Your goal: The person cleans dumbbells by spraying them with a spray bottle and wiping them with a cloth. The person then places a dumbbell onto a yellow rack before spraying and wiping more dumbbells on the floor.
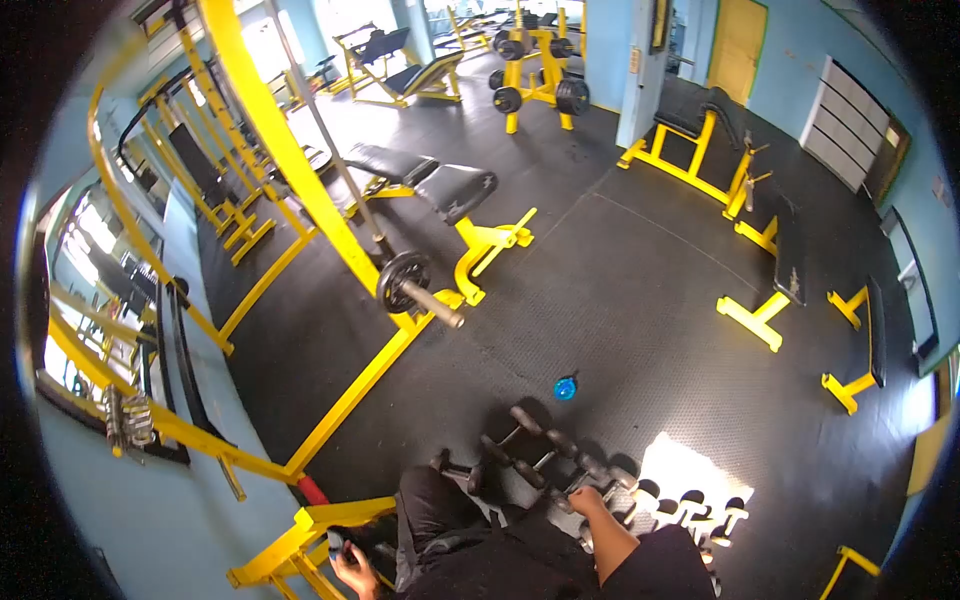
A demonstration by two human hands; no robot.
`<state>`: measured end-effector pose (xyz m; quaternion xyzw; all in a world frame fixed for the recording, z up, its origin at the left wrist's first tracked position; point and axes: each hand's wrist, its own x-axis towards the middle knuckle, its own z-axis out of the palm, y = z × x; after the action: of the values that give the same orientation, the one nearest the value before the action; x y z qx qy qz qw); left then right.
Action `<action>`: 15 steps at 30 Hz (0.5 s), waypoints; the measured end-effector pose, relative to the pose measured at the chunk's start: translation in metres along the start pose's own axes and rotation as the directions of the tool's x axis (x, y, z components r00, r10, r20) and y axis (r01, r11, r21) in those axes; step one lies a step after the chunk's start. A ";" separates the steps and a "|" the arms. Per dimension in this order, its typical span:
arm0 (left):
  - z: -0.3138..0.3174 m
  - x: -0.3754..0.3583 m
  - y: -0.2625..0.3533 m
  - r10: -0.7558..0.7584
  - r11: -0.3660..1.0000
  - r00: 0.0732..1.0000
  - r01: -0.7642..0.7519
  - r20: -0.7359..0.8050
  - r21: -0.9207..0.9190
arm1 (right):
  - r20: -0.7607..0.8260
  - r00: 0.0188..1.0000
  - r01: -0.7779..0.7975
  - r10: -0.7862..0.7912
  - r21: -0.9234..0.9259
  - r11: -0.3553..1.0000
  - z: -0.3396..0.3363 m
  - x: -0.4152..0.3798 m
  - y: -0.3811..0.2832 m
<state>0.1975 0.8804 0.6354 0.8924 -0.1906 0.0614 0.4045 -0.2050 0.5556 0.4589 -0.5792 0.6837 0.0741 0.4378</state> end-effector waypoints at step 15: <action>0.351 0.246 0.229 0.541 0.825 0.731 -0.364 0.415 -0.433 | -0.045 0.933 -0.013 0.358 0.987 0.160 0.129 0.060 0.118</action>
<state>0.3185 0.4098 0.6266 0.7209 -0.5145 -0.1165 0.4495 -0.2362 0.6283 0.2917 -0.0808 0.6903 -0.4036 0.5950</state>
